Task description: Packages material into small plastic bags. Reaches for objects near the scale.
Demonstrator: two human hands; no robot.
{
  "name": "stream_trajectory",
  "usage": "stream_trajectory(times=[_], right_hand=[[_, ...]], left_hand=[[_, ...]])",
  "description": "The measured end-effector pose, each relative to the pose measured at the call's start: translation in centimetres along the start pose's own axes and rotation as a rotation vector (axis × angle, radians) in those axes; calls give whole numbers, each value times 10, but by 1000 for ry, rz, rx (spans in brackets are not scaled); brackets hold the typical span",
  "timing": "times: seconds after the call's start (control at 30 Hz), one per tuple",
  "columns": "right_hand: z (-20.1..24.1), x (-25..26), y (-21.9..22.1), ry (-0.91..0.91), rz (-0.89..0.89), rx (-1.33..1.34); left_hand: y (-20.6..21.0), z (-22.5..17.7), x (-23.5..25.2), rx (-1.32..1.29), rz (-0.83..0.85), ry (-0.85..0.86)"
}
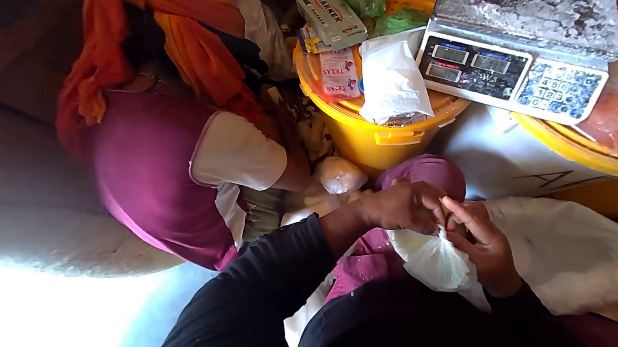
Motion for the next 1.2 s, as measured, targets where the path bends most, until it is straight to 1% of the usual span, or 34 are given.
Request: stream_trajectory(times=[0.1,0.23,0.4,0.53,0.7,0.77,0.83,0.93,1.03,1.2], right_hand=[[2,-6,4,-47,-107,-79],[2,-13,5,-116,-221,-178],[2,-14,3,-85,-239,-208],[4,-13,5,-107,-256,-237],[6,-15,6,-139,-268,-295],[7,-14,5,-155,-232,-287],[9,-9,3,-197,-156,-268],[17,7,5,-337,-34,-321],[20,23,12,-458,87,-338],[25,43,26,-583,229,-345]], left_hand=[[2,0,-1,-15,-72,19],[9,-2,-4,72,-195,57],[20,-3,-8,278,-377,181],[21,-9,-8,403,-418,193],[25,-9,-9,503,-460,148],[25,-10,-10,498,-447,161],[21,-11,-15,439,-392,195],[14,-10,-25,359,-379,217],[7,-6,-36,309,-410,155],[-9,-5,-52,212,-434,19]])
Point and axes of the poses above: each hand's wrist, its own x-axis towards the middle knuckle, its own y-axis out of the palm, z = x × y, the point moved 4 cm from there along x, towards the middle knuckle, and after that the axes turned 4 degrees about -z, right-handed, at the moved point
